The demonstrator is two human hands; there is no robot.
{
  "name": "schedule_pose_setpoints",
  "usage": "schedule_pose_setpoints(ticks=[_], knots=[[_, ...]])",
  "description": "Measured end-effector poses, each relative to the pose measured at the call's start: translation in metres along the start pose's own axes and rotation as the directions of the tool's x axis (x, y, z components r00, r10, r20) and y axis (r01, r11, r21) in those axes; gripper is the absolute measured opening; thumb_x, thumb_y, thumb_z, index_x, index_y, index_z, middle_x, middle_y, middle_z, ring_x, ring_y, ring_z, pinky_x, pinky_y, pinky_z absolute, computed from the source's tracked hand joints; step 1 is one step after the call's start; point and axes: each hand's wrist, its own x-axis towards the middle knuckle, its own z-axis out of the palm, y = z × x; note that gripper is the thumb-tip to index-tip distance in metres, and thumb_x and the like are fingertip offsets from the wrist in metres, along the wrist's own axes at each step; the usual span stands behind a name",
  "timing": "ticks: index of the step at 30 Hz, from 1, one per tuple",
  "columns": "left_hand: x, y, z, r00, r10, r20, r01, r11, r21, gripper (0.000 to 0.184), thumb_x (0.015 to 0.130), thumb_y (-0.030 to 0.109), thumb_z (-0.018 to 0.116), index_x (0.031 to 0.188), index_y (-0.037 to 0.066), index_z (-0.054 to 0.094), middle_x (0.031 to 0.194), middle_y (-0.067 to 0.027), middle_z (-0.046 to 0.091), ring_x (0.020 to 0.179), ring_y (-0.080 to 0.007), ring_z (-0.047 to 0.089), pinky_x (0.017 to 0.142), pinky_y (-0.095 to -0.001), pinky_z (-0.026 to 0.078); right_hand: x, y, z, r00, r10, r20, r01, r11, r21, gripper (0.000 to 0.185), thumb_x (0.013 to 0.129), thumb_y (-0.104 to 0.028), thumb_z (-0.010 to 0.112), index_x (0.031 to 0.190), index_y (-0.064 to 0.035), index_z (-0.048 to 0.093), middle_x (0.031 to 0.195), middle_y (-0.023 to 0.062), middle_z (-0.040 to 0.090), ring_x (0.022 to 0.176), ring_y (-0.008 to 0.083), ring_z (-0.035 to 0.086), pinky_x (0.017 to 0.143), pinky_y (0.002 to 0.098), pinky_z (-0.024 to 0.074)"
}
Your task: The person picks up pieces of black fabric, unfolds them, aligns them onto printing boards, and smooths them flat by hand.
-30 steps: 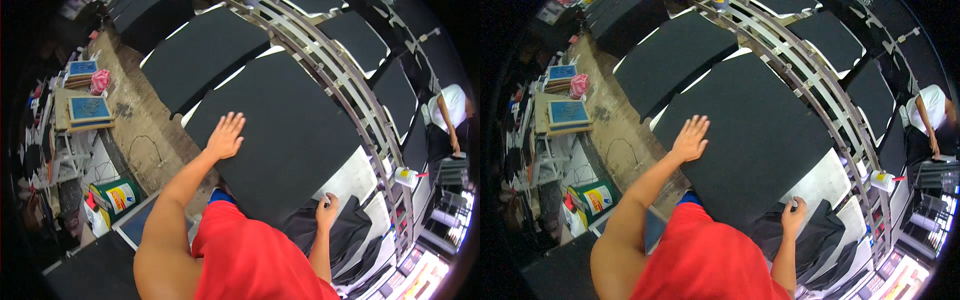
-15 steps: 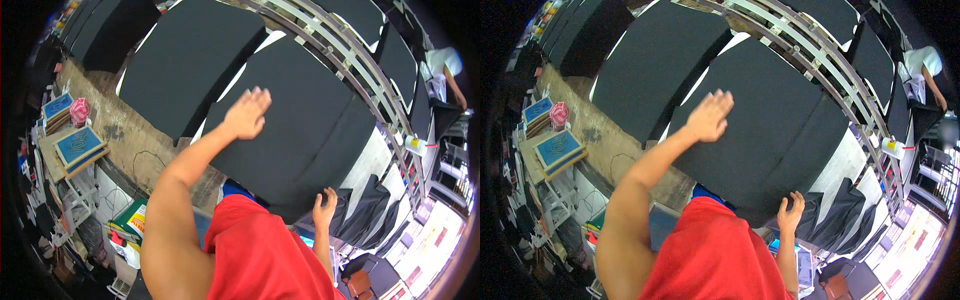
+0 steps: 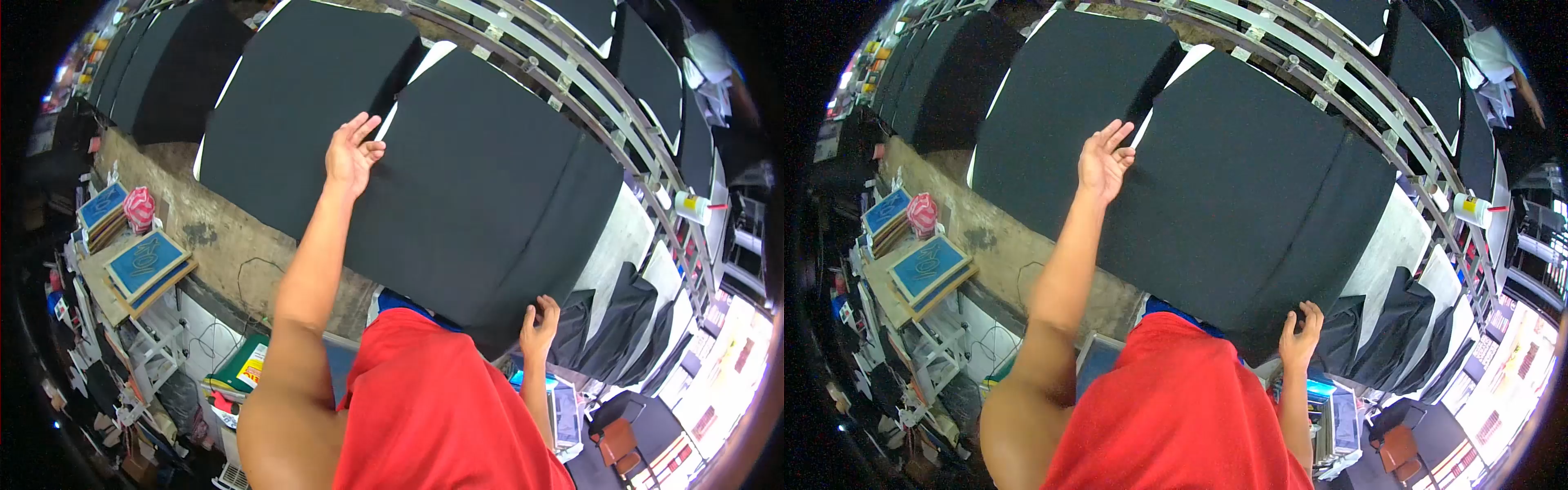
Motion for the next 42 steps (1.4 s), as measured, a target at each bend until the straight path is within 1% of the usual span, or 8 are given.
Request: schedule_pose_setpoints(ticks=[11,13,17,19,33,37,40,42], knots=[[-0.004,-0.035,0.007,0.987,-0.128,-0.101,0.085,0.932,-0.353,0.051,0.103,0.032,0.026,0.143,0.000,0.026,0.127,-0.0204,0.057,0.086,-0.0244,0.063,0.075,-0.0379,0.055,-0.010,-0.032,0.021,0.997,-0.074,-0.020,0.074,0.997,0.000,0.027,0.086,-0.010,0.061,0.111,0.0003,0.058,0.122,0.0197,0.055,0.114,0.0356,0.054,0.095,0.0422,0.0455],[-0.014,-0.042,0.018,0.986,0.116,-0.120,-0.074,0.948,0.308,0.043,0.102,0.024,0.037,0.138,0.000,0.035,0.119,-0.0191,0.062,0.087,-0.0237,0.063,0.076,-0.0385,0.055,-0.011,-0.040,0.031,0.985,-0.170,-0.035,0.167,0.983,-0.074,0.033,0.085,-0.013,0.061,0.115,0.0001,0.058,0.128,0.0212,0.053,0.120,0.0384,0.049,0.103,0.0456,0.0381],[-0.059,-0.070,0.056,0.696,0.101,0.711,-0.647,-0.342,0.681,0.054,0.094,0.024,0.050,0.142,0.004,0.038,0.141,-0.0184,0.047,0.132,-0.0387,0.042,0.111,-0.0494,0.030,-0.004,-0.067,0.061,0.946,-0.302,0.121,0.316,0.940,-0.126,0.057,0.086,-0.024,0.061,0.132,0.0049,0.045,0.145,0.0268,0.034,0.138,0.0457,0.028,0.114,0.0501,0.0252],[-0.069,-0.092,0.047,0.692,-0.174,0.701,-0.688,-0.454,0.566,0.064,0.091,0.036,0.051,0.148,0.013,0.033,0.155,-0.0148,0.025,0.143,-0.0391,0.020,0.116,-0.0512,0.018,0.003,-0.072,0.082,0.933,-0.283,0.225,0.319,0.936,-0.147,0.068,0.090,-0.034,0.057,0.142,0.0033,0.036,0.152,0.0241,0.026,0.142,0.0443,0.019,0.115,0.0535,0.0185],[-0.132,-0.119,0.068,0.643,-0.276,0.714,-0.743,-0.452,0.494,0.062,0.086,0.029,0.051,0.142,0.005,0.040,0.151,-0.0151,0.034,0.141,-0.0372,0.028,0.114,-0.0526,0.023,0.027,-0.022,0.118,0.994,-0.071,-0.086,0.051,0.975,-0.218,0.058,0.096,-0.023,0.044,0.146,0.0030,0.028,0.155,0.0206,0.023,0.142,0.0409,0.022,0.115,0.0493,0.0236],[-0.242,-0.180,0.042,-0.182,-0.503,0.845,-0.983,0.113,-0.145,0.045,0.082,0.025,0.056,0.121,0.003,0.058,0.138,-0.0195,0.046,0.131,-0.0351,0.042,0.107,-0.0510,0.034,0.037,-0.012,0.098,0.995,-0.043,-0.087,0.044,0.999,0.013,0.050,0.098,-0.018,0.041,0.142,0.0046,0.034,0.151,0.0221,0.031,0.138,0.0379,0.032,0.114,0.0442,0.0270],[-0.243,-0.150,0.052,0.100,-0.591,0.801,-0.960,0.154,0.234,0.044,0.083,0.024,0.057,0.123,0.007,0.058,0.138,-0.0183,0.046,0.130,-0.0354,0.042,0.106,-0.0512,0.035,0.039,-0.003,0.099,0.995,-0.057,-0.087,0.059,0.998,0.016,0.052,0.098,-0.021,0.042,0.143,0.0050,0.033,0.151,0.0231,0.031,0.138,0.0386,0.032,0.115,0.0437,0.0262],[-0.193,-0.096,0.079,0.476,-0.642,0.601,-0.876,-0.288,0.386,0.054,0.086,0.027,0.054,0.133,0.002,0.049,0.148,-0.0217,0.036,0.138,-0.0393,0.032,0.112,-0.0567,0.025,0.032,-0.007,0.105,0.993,-0.090,-0.072,0.086,0.995,-0.054,0.054,0.098,-0.022,0.043,0.143,0.0052,0.032,0.151,0.0241,0.029,0.139,0.0393,0.030,0.115,0.0444,0.0259]])
